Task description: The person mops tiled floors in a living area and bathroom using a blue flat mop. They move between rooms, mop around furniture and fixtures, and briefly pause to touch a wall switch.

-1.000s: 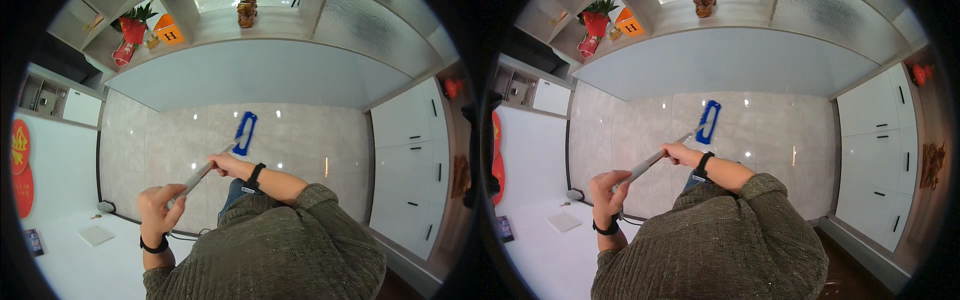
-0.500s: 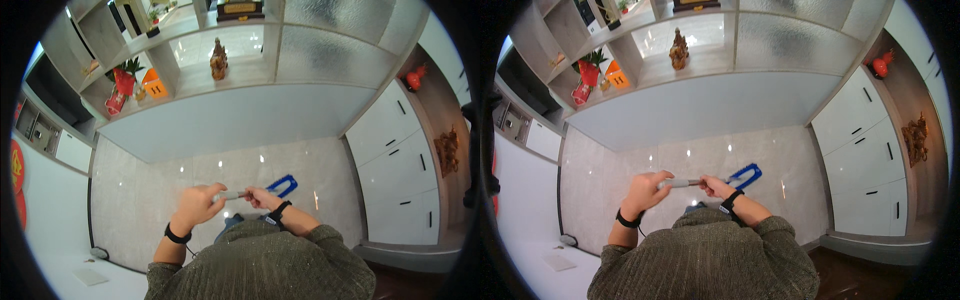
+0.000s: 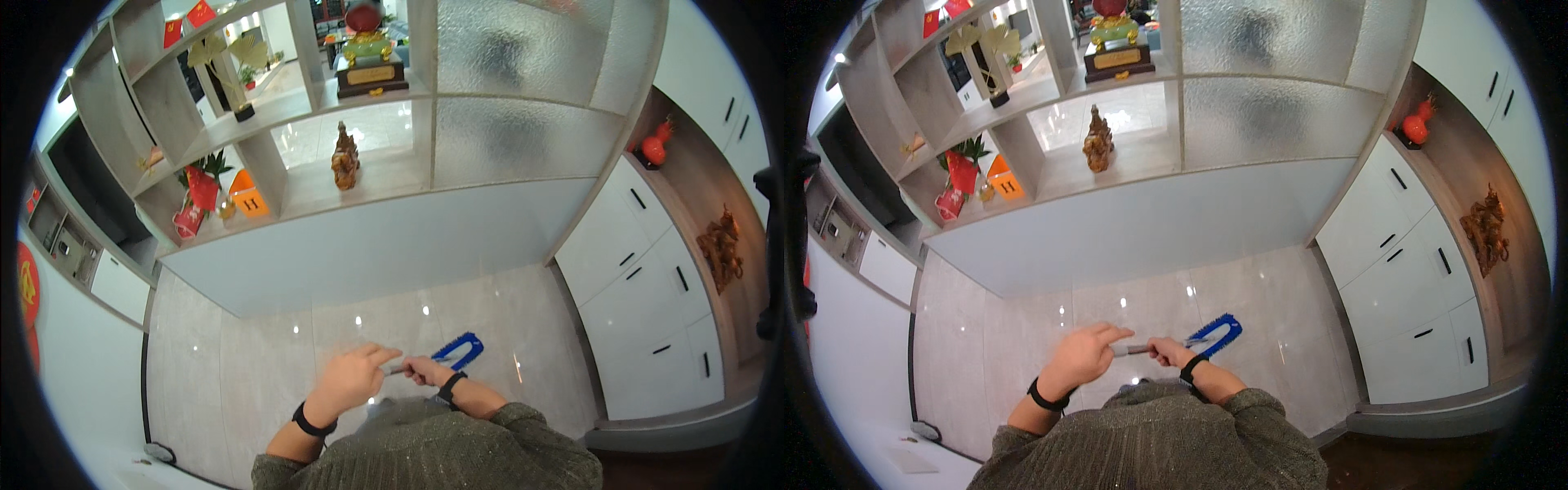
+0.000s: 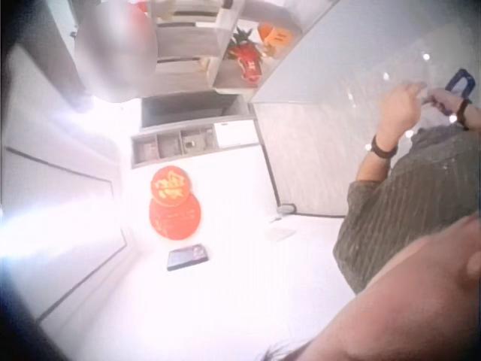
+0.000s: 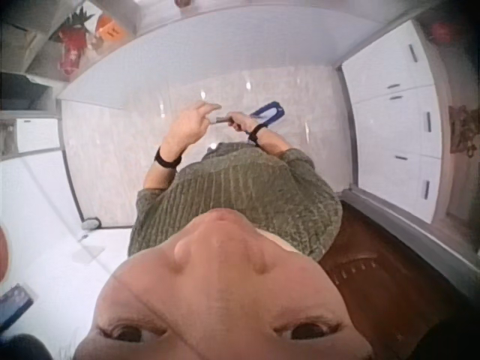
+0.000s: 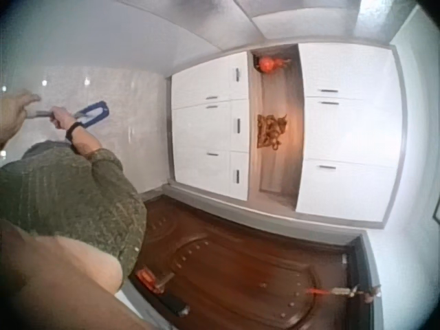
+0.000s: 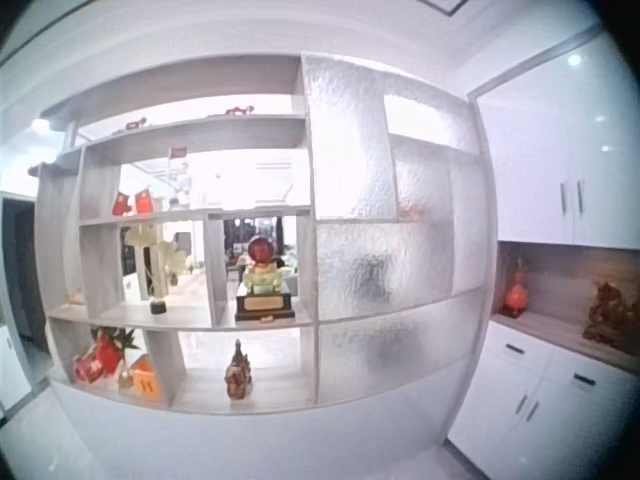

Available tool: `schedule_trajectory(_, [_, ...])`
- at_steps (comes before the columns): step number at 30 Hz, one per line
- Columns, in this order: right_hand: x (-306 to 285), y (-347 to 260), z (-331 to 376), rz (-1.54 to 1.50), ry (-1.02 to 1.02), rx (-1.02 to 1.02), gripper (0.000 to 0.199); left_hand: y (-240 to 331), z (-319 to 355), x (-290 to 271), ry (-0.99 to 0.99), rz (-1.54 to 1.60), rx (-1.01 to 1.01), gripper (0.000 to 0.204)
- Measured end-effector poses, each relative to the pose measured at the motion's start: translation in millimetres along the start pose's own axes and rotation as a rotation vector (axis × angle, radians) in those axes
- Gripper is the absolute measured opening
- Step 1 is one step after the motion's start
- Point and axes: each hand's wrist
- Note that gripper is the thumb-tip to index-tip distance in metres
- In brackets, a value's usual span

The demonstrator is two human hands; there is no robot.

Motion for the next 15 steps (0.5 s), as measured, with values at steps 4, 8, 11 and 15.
schedule_trajectory(4, [-4.1,-0.4,5.3,0.01,-0.052,-0.004,0.02,1.3,-2.1,7.4,-0.077,0.14,-0.045,0.038])
schedule_trajectory(8, [-1.6,6.8,7.9,0.064,-0.087,0.002,0.021,0.3,0.2,8.1,-0.13,0.228,-0.091,0.039])
schedule_trajectory(11, [-4.6,1.1,11.4,0.091,-0.137,0.033,0.022,2.2,2.0,7.5,-0.147,0.236,-0.09,0.037])
schedule_trajectory(15, [-10.6,1.1,12.3,0.075,-0.146,0.032,0.024,5.3,0.0,11.0,-0.131,0.283,-0.05,0.034])
Point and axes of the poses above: each hand's wrist, its own z-axis away from the middle knuckle, its own x-axis out of the palm, y = z × x, and after that the axes turned 2 degrees about y, right-handed
